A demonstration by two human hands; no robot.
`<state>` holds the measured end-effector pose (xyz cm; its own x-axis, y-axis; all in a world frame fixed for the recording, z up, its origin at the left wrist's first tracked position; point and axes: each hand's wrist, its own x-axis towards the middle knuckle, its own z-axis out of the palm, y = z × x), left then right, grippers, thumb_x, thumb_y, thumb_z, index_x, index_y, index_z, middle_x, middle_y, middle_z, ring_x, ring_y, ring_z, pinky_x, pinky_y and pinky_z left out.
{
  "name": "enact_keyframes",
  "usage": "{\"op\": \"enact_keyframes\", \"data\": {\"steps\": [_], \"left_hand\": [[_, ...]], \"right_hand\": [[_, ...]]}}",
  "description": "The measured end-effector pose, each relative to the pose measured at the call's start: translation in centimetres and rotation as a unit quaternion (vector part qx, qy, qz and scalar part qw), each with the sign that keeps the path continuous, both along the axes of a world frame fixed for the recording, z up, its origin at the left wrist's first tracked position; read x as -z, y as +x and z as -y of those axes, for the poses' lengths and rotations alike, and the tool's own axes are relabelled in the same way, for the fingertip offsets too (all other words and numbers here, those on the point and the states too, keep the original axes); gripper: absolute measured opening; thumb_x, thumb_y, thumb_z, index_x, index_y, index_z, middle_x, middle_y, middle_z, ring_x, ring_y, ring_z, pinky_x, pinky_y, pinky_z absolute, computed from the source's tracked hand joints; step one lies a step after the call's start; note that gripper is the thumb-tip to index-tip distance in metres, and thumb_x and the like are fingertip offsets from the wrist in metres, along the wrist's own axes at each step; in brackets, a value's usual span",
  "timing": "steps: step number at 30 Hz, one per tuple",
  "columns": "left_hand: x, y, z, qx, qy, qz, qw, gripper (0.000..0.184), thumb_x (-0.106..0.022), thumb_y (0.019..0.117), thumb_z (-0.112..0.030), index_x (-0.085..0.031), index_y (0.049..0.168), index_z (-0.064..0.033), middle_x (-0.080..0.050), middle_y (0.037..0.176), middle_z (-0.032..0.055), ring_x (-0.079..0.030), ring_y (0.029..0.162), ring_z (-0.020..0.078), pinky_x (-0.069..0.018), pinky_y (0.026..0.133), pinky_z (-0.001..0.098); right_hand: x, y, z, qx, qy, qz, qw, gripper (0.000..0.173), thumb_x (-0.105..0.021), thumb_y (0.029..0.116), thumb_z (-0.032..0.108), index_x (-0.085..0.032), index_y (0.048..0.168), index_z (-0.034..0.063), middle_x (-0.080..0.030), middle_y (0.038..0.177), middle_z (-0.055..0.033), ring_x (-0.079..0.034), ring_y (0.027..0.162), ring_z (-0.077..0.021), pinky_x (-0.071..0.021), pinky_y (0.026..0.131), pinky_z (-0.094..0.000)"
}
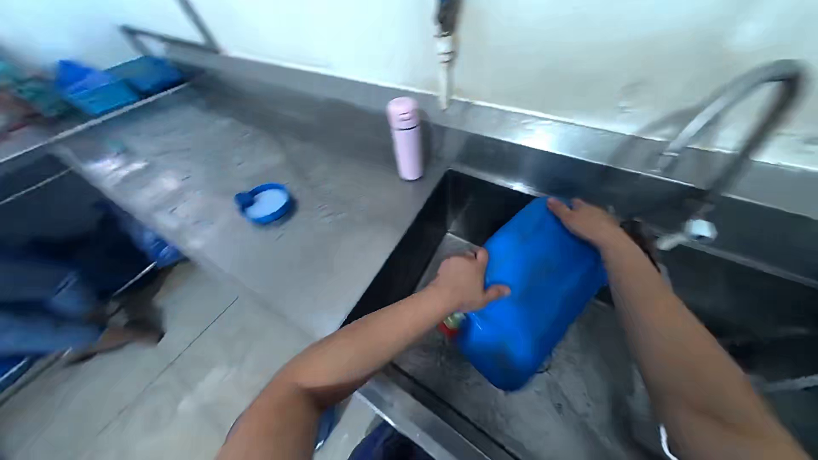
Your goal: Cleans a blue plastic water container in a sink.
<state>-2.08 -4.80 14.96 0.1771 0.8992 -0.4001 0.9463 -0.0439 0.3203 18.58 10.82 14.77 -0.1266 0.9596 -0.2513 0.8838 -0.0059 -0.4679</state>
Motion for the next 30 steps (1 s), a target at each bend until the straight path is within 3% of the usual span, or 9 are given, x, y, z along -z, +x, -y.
{"op": "enact_keyframes", "data": {"steps": [6, 8, 12, 18, 22, 25, 27, 28, 30], "left_hand": [[3.0, -19.5, 7.3, -0.149, 0.087, 0.111, 0.979, 0.050, -0.063, 0.1011, -0.031, -0.059, 0.136, 0.0047, -0.054, 0.145, 0.0274, -0.051, 0.137, 0.0421, -0.0384, 0.114, 0.0579], [4.0, -30.1, 6.4, -0.276, 0.215, 0.099, 0.931, 0.047, -0.063, 0.1018, -0.023, -0.056, 0.139, 0.0054, -0.049, 0.150, 0.0285, -0.047, 0.140, 0.0446, -0.0367, 0.115, 0.0610], [3.9, -46.6, 3.9, -0.393, 0.360, 0.043, 0.845, 0.049, -0.067, 0.0949, -0.005, -0.054, 0.140, 0.0093, -0.040, 0.150, 0.0398, -0.037, 0.138, 0.0612, -0.0331, 0.110, 0.0735], [3.7, -49.1, -0.5, -0.306, 0.249, -0.016, 0.919, 0.025, -0.064, 0.0988, -0.007, -0.065, 0.118, 0.0081, -0.063, 0.125, 0.0329, -0.057, 0.124, 0.0518, -0.0451, 0.102, 0.0666], [7.3, -48.7, 2.5, -0.145, 0.301, -0.018, 0.943, 0.050, -0.061, 0.0983, -0.035, -0.063, 0.120, 0.0098, -0.040, 0.156, 0.0336, -0.035, 0.146, 0.0528, -0.0315, 0.116, 0.0667], [7.9, -48.8, 3.1, -0.149, 0.325, 0.077, 0.931, 0.027, -0.066, 0.0954, -0.012, -0.068, 0.102, 0.0139, -0.045, 0.151, 0.0356, -0.037, 0.145, 0.0530, -0.0321, 0.116, 0.0657], [5.5, -48.5, 2.9, -0.299, 0.380, 0.308, 0.820, 0.018, -0.052, 0.0959, 0.001, -0.064, 0.100, 0.0152, -0.065, 0.132, 0.0186, -0.062, 0.127, 0.0259, -0.0488, 0.106, 0.0422], [3.5, -48.8, 2.6, -0.378, 0.365, 0.440, 0.728, 0.018, -0.042, 0.1019, -0.007, -0.059, 0.101, -0.0002, -0.071, 0.105, -0.0003, -0.069, 0.100, 0.0069, -0.0565, 0.088, 0.0264], [0.7, -50.7, 2.2, -0.412, 0.319, 0.586, 0.620, 0.027, -0.034, 0.1101, -0.027, -0.059, 0.105, -0.0201, -0.074, 0.091, -0.0093, -0.071, 0.082, 0.0015, -0.0611, 0.074, 0.0220]], "right_hand": [[-1.1, -10.2, 4.8, -0.405, 0.191, 0.042, 0.893, 0.085, -0.052, 0.0858, 0.077, -0.064, 0.139, 0.0112, -0.062, 0.140, -0.0193, -0.051, 0.136, -0.0444, -0.0200, 0.111, -0.0793], [0.5, -8.2, 1.9, -0.360, 0.230, 0.006, 0.904, 0.078, -0.051, 0.0835, 0.071, -0.071, 0.128, 0.0102, -0.068, 0.130, -0.0194, -0.058, 0.128, -0.0459, -0.0240, 0.109, -0.0784], [1.3, -8.0, -4.4, -0.054, 0.121, 0.037, 0.990, 0.053, -0.055, 0.1040, 0.045, -0.065, 0.133, 0.0023, -0.058, 0.136, -0.0349, -0.045, 0.136, -0.0564, -0.0172, 0.109, -0.0812], [2.6, -13.0, -0.2, -0.245, 0.289, 0.042, 0.924, 0.092, -0.034, 0.0859, 0.081, -0.075, 0.114, 0.0029, -0.072, 0.117, -0.0246, -0.064, 0.116, -0.0491, -0.0276, 0.105, -0.0777], [1.4, -13.1, -3.6, -0.066, 0.154, 0.096, 0.981, 0.064, -0.053, 0.1006, 0.051, -0.065, 0.131, -0.0032, -0.060, 0.132, -0.0363, -0.048, 0.132, -0.0582, -0.0166, 0.110, -0.0805], [1.1, -16.5, -2.2, -0.123, 0.180, 0.116, 0.969, 0.074, -0.054, 0.0919, 0.060, -0.067, 0.126, -0.0043, -0.065, 0.126, -0.0339, -0.055, 0.126, -0.0559, -0.0249, 0.110, -0.0761], [1.9, -15.9, -2.4, -0.191, 0.222, 0.085, 0.952, 0.086, -0.042, 0.0855, 0.072, -0.072, 0.120, -0.0010, -0.069, 0.124, -0.0270, -0.060, 0.123, -0.0506, -0.0250, 0.109, -0.0765], [1.8, -15.1, -2.9, -0.177, 0.200, 0.082, 0.960, 0.084, -0.042, 0.0886, 0.069, -0.070, 0.124, -0.0012, -0.067, 0.128, -0.0282, -0.057, 0.127, -0.0515, -0.0207, 0.110, -0.0784], [0.7, -14.9, -3.6, -0.068, 0.120, 0.103, 0.985, 0.069, -0.050, 0.0997, 0.057, -0.063, 0.134, -0.0021, -0.059, 0.136, -0.0336, -0.047, 0.136, -0.0541, -0.0149, 0.112, -0.0791]]}}
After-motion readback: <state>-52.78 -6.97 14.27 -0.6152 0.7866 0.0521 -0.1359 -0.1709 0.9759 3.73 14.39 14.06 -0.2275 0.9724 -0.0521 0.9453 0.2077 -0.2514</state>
